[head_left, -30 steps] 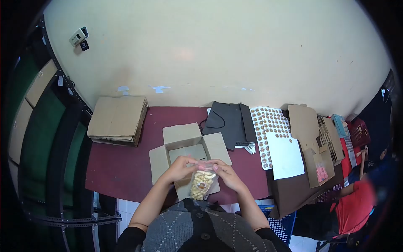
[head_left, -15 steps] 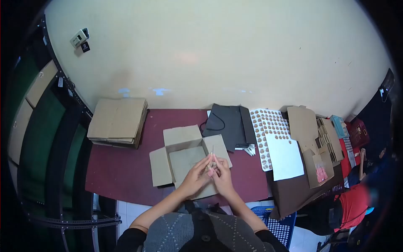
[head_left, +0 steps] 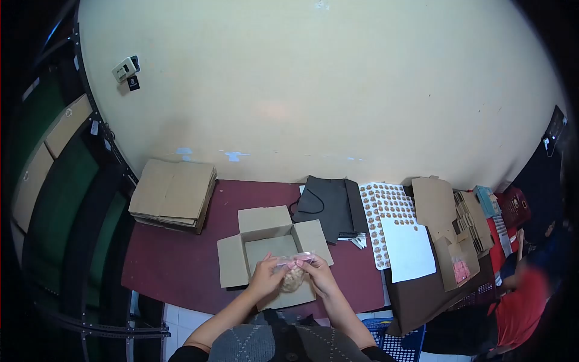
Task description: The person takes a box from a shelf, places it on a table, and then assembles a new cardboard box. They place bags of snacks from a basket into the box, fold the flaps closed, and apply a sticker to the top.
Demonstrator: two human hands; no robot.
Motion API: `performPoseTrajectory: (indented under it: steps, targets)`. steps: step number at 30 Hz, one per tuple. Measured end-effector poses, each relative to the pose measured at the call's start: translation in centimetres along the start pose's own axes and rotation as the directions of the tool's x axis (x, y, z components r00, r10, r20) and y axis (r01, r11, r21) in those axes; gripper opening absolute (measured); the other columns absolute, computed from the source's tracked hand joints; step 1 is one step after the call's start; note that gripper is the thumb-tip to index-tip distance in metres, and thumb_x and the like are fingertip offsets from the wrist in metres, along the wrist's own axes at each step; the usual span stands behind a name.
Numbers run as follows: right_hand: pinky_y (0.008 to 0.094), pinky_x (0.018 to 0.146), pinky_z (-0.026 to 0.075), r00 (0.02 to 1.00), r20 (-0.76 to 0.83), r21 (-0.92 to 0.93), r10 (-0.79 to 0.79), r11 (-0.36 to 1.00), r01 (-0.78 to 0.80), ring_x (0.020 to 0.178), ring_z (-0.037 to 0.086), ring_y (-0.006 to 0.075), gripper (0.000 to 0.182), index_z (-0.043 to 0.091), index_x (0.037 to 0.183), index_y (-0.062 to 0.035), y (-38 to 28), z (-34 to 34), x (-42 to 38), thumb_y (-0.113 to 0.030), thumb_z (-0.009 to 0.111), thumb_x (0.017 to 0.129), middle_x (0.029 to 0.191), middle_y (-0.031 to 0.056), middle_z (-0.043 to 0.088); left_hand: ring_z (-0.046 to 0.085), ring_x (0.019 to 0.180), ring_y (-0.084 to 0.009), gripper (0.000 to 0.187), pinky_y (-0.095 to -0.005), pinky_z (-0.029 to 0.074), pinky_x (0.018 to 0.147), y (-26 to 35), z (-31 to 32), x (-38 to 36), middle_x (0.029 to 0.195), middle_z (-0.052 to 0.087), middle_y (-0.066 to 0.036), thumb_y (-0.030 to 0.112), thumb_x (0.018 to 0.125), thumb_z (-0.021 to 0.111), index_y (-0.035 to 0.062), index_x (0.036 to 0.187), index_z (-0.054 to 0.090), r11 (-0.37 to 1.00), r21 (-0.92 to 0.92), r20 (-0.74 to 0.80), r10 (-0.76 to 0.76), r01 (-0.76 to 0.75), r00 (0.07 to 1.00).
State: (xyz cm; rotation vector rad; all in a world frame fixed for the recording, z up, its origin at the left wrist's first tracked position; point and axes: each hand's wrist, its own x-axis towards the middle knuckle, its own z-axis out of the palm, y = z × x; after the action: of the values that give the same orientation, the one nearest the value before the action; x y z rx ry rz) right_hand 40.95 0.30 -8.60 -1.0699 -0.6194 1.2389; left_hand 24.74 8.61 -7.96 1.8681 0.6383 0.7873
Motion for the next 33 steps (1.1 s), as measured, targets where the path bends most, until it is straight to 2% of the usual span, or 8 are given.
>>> performPoseTrajectory:
  steps: [6, 9, 14, 18, 20, 22, 29, 33]
  targets:
    - [0.0311, 0.098, 0.036, 0.973, 0.229, -0.287, -0.006, 0.955, 0.073, 0.111, 0.053, 0.0184, 0.034, 0.060, 0.114, 0.0025, -3.9, -0.2, -0.5, -0.023, 0.052, 0.092, 0.120, 0.0137, 0.059, 0.062, 0.097, -0.0265, 0.024, -0.0522, 0.019, 0.109, 0.5, -2.6, 1.1, 0.103, 0.065, -0.012, 0.018, 0.089, 0.052, 0.0065, 0.105, 0.064, 0.988, -0.043, 0.163, 0.156, -0.151, 0.974]
    - [0.0326, 0.104, 0.030, 0.909, 0.407, -0.298, 0.093, 0.954, 0.035, 0.120, 0.046, 0.0211, 0.036, 0.057, 0.119, 0.0026, -2.4, -1.3, -1.2, -0.022, 0.051, 0.093, 0.129, 0.0139, 0.052, 0.062, 0.098, -0.0262, 0.025, -0.0517, 0.018, 0.110, 0.3, -3.4, -0.4, 0.104, 0.065, -0.011, 0.018, 0.089, 0.051, 0.0063, 0.108, 0.063, 0.995, -0.055, 0.253, 0.100, -0.089, 0.962]
    - [0.0320, 0.100, 0.034, 0.916, 0.386, -0.260, 0.109, 0.966, -0.005, 0.116, 0.049, 0.0200, 0.031, 0.062, 0.111, 0.0014, -2.6, -1.0, -0.5, -0.021, 0.053, 0.093, 0.126, 0.0131, 0.055, 0.062, 0.095, -0.0269, 0.021, -0.0503, 0.024, 0.107, -0.3, -4.2, 0.1, 0.101, 0.066, -0.010, 0.021, 0.088, 0.055, 0.0087, 0.101, 0.067, 0.995, -0.086, 0.313, 0.083, -0.059, 0.946]
    - [0.0301, 0.092, 0.041, 0.974, 0.217, -0.287, -0.061, 0.950, 0.123, 0.105, 0.056, 0.0206, 0.019, 0.066, 0.099, 0.0036, -2.3, 0.5, -0.1, -0.009, 0.060, 0.086, 0.113, 0.0150, 0.061, 0.062, 0.095, -0.0249, 0.018, -0.0504, 0.029, 0.104, 0.2, -2.9, 1.1, 0.098, 0.067, -0.008, 0.022, 0.084, 0.061, 0.0092, 0.094, 0.069, 0.993, -0.025, 0.018, 0.114, -0.113, 0.993]
    - [0.0293, 0.089, 0.044, 0.941, 0.155, -0.311, -0.301, 0.889, 0.336, 0.099, 0.058, 0.0211, 0.018, 0.067, 0.098, 0.0033, -2.0, 0.9, 0.2, -0.008, 0.061, 0.085, 0.105, 0.0167, 0.063, 0.062, 0.096, -0.0246, 0.018, -0.0516, 0.027, 0.105, 0.8, -2.4, 1.6, 0.099, 0.067, -0.008, 0.021, 0.084, 0.061, 0.0095, 0.095, 0.069, 0.994, -0.029, 0.032, 0.102, -0.101, 0.994]
    - [0.0288, 0.089, 0.043, 0.955, 0.107, -0.253, -0.275, 0.922, 0.294, 0.098, 0.058, 0.0194, 0.016, 0.066, 0.096, 0.0046, -2.2, 1.3, 0.1, -0.006, 0.062, 0.084, 0.100, 0.0136, 0.064, 0.062, 0.097, -0.0243, 0.018, -0.0529, 0.024, 0.106, 1.2, -2.8, 1.6, 0.100, 0.067, -0.008, 0.020, 0.084, 0.060, 0.0099, 0.096, 0.068, 0.995, -0.032, 0.046, 0.091, -0.089, 0.995]
    - [0.0297, 0.089, 0.044, 0.893, 0.442, -0.511, 0.089, 0.843, 0.169, 0.103, 0.058, 0.0200, 0.023, 0.065, 0.107, -0.0019, -4.8, -1.3, -1.4, -0.011, 0.059, 0.086, 0.110, 0.0126, 0.064, 0.058, 0.107, -0.0249, 0.023, -0.0570, 0.011, 0.109, 1.4, -5.2, 0.7, 0.110, 0.064, -0.011, 0.020, 0.090, 0.051, 0.0106, 0.105, 0.066, 0.999, -0.013, 0.516, -0.033, 0.046, 0.856]
    - [0.0304, 0.089, 0.044, 0.913, 0.406, -0.484, 0.044, 0.858, 0.174, 0.101, 0.058, 0.0194, 0.022, 0.066, 0.105, -0.0022, -5.2, -1.5, -1.9, -0.011, 0.060, 0.086, 0.107, 0.0121, 0.065, 0.060, 0.105, -0.0280, 0.016, -0.0564, 0.014, 0.108, 2.0, -3.7, 0.0, 0.102, 0.067, -0.012, 0.012, 0.084, 0.060, 0.0077, 0.096, 0.070, 0.978, -0.191, 0.250, 0.129, -0.082, 0.960]
